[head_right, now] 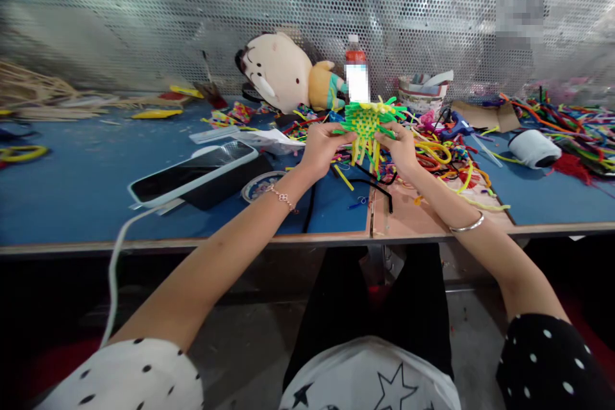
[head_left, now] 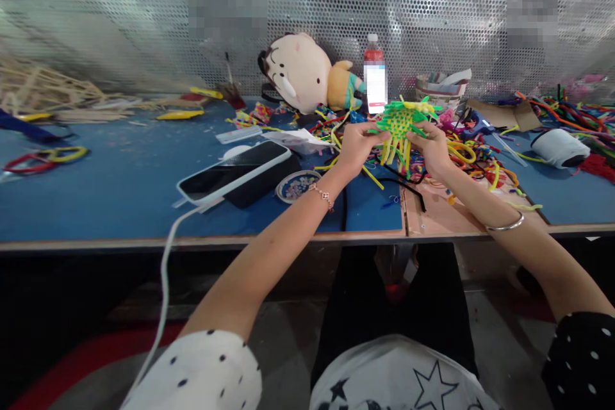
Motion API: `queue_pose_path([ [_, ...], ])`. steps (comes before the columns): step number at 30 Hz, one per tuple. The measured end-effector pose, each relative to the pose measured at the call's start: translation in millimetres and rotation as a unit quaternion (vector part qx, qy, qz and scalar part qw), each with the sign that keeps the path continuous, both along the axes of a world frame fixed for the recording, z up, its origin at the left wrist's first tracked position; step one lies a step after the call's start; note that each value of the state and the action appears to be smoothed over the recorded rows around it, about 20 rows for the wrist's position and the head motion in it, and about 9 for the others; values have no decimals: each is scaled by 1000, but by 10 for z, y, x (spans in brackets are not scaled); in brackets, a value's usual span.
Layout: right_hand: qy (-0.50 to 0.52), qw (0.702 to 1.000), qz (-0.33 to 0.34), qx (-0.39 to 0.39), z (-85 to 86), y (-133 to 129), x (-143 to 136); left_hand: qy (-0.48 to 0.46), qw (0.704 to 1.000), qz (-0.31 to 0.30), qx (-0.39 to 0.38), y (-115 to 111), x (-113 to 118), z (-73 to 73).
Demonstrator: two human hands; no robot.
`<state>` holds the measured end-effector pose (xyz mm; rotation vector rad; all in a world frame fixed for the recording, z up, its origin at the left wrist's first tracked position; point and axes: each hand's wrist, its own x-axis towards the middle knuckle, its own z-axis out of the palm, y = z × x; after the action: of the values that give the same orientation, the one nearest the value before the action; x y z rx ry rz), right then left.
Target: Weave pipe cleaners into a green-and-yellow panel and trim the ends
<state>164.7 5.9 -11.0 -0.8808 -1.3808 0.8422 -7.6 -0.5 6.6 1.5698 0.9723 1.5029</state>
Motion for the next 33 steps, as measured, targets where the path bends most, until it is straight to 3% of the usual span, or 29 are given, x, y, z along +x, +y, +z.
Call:
queue_pose_path([
  [8, 8, 1000, -18, 11, 25, -45, -20, 54, 998, 22, 17, -62, -1, 35],
  [14, -2, 1000, -15, 6, 56, -65, -23, 42, 999, 6, -6, -55, 22, 34],
  [18, 9, 1000, -28, 3, 61, -59, -33, -38, 997, -43, -50, -11, 31, 1],
  [23, 33, 999, -33, 6, 46, -25, -19, -138, 968, -164, -128, -17, 46, 20],
  [28, 40, 998, -32, 31, 55, -40, -30, -122, 942, -257, -177, -71, 77, -3],
  [30, -7, 999, -26, 46, 80, -81, -43, -105, 935, -275, -198, -85, 87, -25],
  [33, -60, 996, -8, 62, 118, -131, -50, -115, 937, -243, -223, -82, 94, -39],
])
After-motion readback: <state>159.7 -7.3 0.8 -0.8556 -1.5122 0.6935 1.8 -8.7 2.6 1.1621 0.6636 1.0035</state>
